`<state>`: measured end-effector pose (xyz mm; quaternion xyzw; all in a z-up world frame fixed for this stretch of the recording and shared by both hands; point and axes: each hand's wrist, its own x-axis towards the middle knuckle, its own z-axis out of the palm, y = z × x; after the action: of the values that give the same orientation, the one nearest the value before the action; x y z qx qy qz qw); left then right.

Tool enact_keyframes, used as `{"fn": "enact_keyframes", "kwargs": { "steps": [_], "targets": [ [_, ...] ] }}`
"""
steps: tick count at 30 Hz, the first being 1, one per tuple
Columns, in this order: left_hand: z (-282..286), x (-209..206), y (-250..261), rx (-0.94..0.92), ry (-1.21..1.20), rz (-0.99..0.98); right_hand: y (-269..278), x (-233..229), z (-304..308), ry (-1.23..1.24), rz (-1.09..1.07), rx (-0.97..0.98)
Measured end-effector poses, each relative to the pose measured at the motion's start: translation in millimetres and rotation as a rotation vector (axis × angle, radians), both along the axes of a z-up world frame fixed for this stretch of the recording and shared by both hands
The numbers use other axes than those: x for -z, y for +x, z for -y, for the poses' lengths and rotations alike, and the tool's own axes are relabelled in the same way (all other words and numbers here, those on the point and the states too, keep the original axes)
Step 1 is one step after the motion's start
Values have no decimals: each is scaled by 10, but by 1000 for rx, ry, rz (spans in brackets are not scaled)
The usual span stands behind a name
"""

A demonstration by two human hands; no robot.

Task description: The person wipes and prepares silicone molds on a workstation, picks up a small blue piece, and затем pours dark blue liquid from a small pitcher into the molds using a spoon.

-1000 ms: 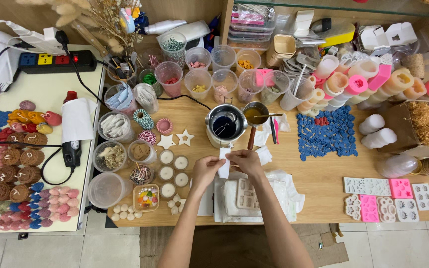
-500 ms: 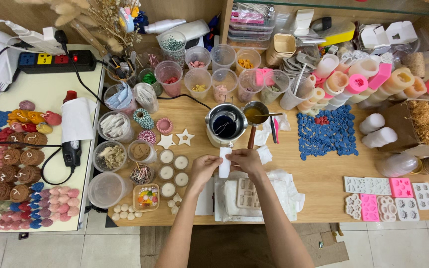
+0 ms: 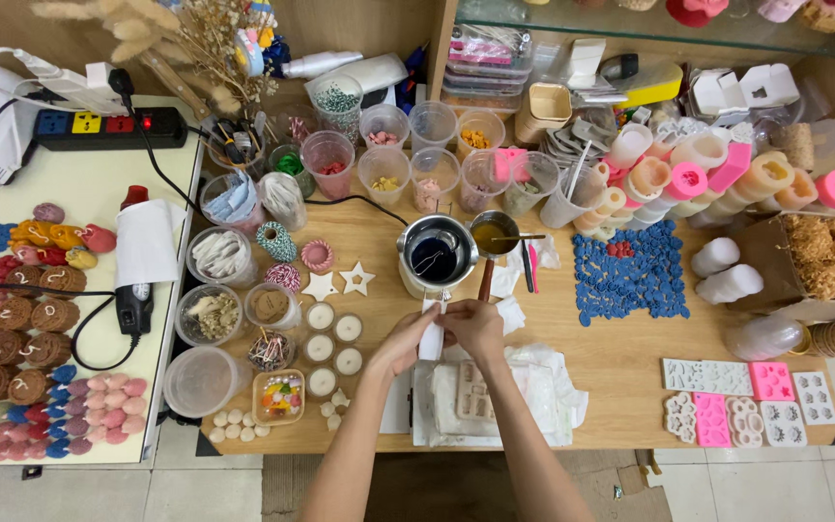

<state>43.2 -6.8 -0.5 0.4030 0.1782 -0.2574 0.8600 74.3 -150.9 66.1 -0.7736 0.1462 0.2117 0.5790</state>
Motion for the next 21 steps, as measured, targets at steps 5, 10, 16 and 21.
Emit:
{"fn": "enact_keyframes", "kwargs": {
  "steps": [5,10,16,21],
  "targets": [
    [34,-150,28,-9,-48,-114,-75,-524,-7,-392,424,-140],
    [-21,-137,2,-12,-217,-113,384,-791,-87,-546,862,-386],
    [-52,-198,42,10,-47,-146,693,-998,30,-570,798,-441],
    [-58,-210,28,22,122,-104,841,-559,894,-746,610,-284]
  ]
}}
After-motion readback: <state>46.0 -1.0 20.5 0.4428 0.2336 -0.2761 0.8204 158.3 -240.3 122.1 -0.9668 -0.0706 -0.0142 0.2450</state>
